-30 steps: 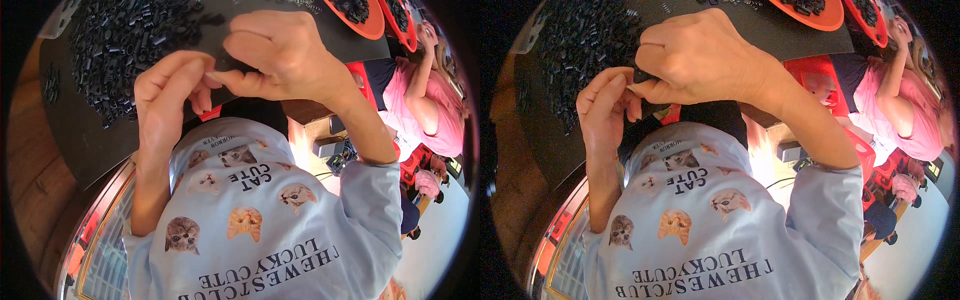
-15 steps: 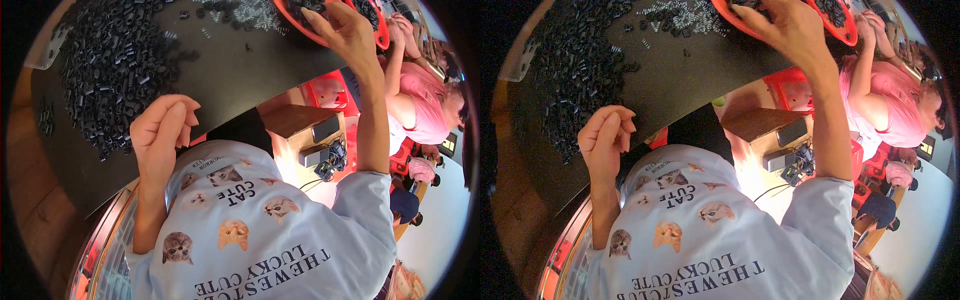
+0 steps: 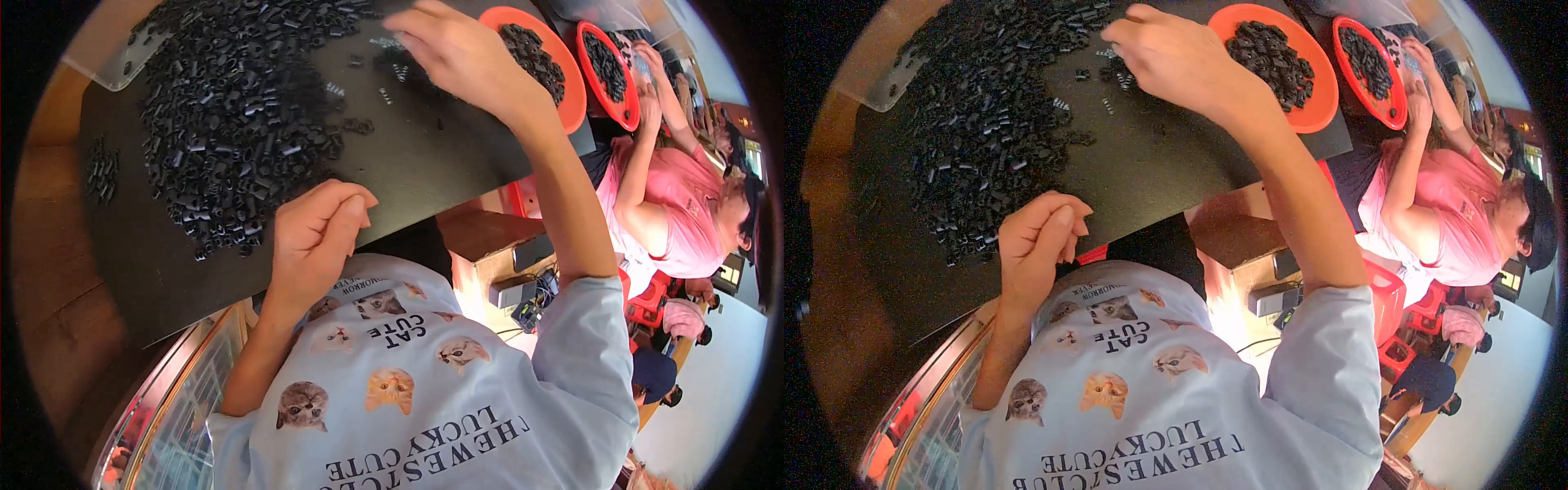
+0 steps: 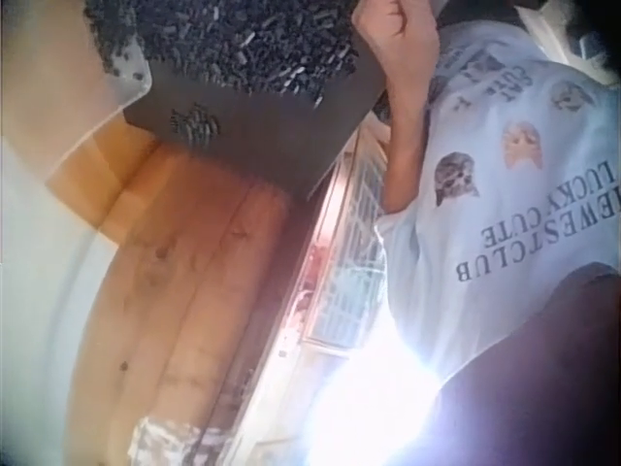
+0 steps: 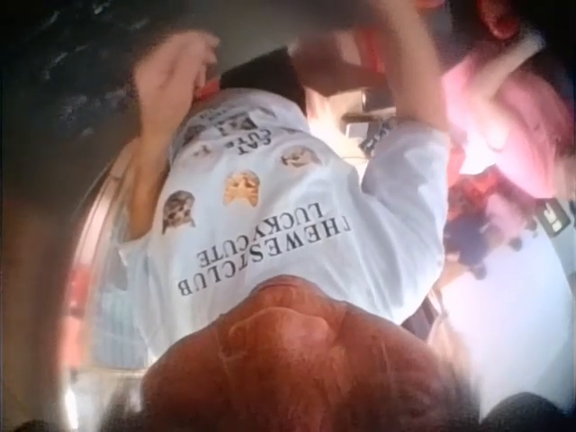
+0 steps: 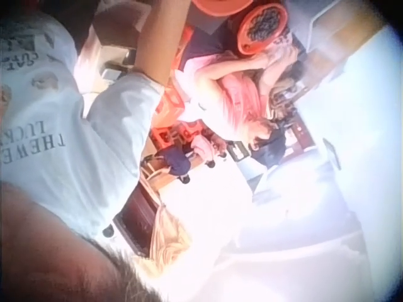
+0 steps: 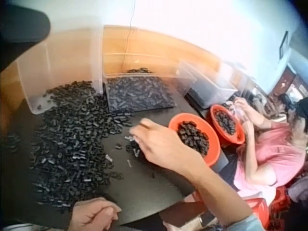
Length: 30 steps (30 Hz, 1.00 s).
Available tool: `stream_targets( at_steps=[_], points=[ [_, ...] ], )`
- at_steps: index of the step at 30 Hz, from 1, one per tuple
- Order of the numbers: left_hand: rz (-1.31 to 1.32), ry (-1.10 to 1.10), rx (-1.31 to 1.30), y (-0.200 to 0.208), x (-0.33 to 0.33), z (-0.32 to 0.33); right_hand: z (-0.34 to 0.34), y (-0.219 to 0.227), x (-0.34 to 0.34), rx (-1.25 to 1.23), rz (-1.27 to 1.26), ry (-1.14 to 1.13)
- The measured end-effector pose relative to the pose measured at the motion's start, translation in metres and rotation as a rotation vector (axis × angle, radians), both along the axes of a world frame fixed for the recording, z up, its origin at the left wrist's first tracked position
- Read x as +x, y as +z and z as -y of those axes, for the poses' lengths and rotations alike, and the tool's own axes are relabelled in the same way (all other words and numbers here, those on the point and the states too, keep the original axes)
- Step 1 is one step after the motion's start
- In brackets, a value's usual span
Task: The person picks up plastic toggle components and springs from piles on the table and assembles them together by hand.
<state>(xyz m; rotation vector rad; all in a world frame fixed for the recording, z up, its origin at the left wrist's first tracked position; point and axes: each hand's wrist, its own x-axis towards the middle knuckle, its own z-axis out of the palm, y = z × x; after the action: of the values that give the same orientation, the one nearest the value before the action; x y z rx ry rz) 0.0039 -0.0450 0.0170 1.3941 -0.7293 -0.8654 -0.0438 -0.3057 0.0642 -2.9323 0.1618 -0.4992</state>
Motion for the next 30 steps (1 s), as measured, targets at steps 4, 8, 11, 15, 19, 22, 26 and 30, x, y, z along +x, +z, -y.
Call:
stream_targets(
  at_steps=[4,8,11,15,19,22,26,30],
  points=[
    [0.027,0.002,-0.033,-0.004,-0.003,0.000,0.006,-0.009,0.048,-0.087,-0.147,-0.017],
    [0.075,-0.006,-0.061,-0.005,-0.002,0.002,-0.006,-0.032,0.057,-0.123,-0.085,0.008],
    [0.097,-0.019,-0.054,-0.003,0.000,0.000,-0.016,-0.027,0.051,-0.090,-0.117,0.104],
    [0.151,-0.051,-0.074,-0.011,0.001,-0.002,-0.008,0.002,0.028,0.052,-0.184,0.195],
    [0.186,-0.056,-0.083,-0.011,0.000,-0.001,-0.002,0.009,0.019,0.094,-0.255,0.116],
    [0.196,-0.061,-0.081,-0.010,-0.001,0.001,-0.009,-0.018,0.017,0.033,-0.135,0.104],
    [0.211,-0.062,-0.064,-0.012,0.000,0.000,-0.019,-0.027,0.025,0.019,-0.132,0.129],
    [0.199,-0.064,-0.055,-0.010,0.000,0.000,-0.017,-0.018,0.023,-0.007,-0.159,0.153]
  ],
)
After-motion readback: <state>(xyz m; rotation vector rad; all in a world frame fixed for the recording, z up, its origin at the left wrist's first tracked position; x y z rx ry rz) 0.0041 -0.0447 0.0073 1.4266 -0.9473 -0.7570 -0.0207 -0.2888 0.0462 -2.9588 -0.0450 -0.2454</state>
